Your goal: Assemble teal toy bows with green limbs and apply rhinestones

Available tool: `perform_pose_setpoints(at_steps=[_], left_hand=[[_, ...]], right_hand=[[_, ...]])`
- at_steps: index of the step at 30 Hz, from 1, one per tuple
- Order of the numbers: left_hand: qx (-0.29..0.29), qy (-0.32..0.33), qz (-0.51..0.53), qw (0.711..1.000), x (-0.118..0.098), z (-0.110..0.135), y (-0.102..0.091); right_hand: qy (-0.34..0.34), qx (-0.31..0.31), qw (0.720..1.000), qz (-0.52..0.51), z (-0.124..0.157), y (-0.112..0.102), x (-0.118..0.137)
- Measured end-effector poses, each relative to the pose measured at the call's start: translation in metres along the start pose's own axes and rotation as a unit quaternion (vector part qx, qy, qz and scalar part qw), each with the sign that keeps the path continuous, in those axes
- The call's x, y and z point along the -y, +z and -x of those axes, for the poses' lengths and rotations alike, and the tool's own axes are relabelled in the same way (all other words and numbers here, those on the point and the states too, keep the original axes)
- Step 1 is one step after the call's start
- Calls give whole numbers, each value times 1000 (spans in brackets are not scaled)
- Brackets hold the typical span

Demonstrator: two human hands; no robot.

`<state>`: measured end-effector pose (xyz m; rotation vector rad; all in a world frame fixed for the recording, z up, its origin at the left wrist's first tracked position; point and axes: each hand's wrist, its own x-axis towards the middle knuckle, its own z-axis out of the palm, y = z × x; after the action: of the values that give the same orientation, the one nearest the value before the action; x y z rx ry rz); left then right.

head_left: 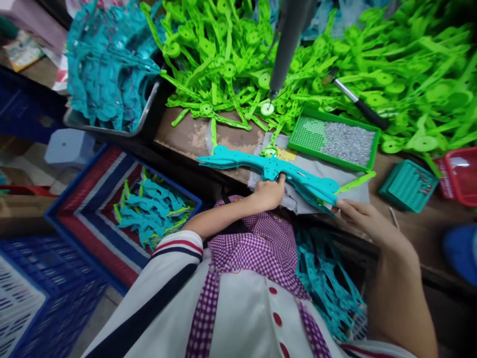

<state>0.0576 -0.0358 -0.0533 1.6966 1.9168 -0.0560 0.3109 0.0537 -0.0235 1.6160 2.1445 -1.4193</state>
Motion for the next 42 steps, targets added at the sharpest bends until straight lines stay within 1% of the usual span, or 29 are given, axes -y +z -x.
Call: perform_pose_setpoints(at_steps=[3,5,8,10,12,14,15,17,19,21,22,24,26,28,30,34,42], left_hand=[[-2,-2,-7,1000,-1,1,0],[2,-5,-9,1000,-2,1,-1],[3,-7,-7,1000,-3,3,-3],[0,-9,-5,1000,-3,4,-3],[-8,-9,-2,1000,-2,4,-1],[-19,-9,2,1000,-2,4,1],[-24,-9,2,1000,-2,4,2],[-31,-12,-2,999,-2,3,5],[-34,-13,-8,999,-3,3,8],[-39,-16,-14,999,-4,3,10],[-43,-19,-18,999,-5,3,11],[-55,-26,-25,998,-6,3,12],[-62,-27,-31,997,-6,4,12],[-60,-16,-34,997,-4,5,11],[-58,2,-37,998,-1,5,10],[-52,23,-41,997,8,5,9],[-46,68,-29,996,19,5,10]], right_hand=[[-34,-6,998,54,3,2,0],[-36,2,996,76,3,4,-1],[-5,20,994,105,2,7,-2],[23,15,988,154,3,9,0],[54,-15,966,252,8,12,5],[78,-57,929,357,17,16,12],[83,-78,913,392,22,18,15],[69,-123,897,418,32,21,21],[10,-188,894,406,35,25,30],[-91,-246,893,366,27,31,40],[-146,-258,892,342,18,35,46],[-235,-247,888,309,-5,47,55],[-276,-222,884,304,-29,58,60],[-286,-213,884,303,-46,66,57],[-288,-218,886,292,-54,71,51],[-282,-232,889,275,-52,72,43],[-280,-236,894,257,-53,73,43]])
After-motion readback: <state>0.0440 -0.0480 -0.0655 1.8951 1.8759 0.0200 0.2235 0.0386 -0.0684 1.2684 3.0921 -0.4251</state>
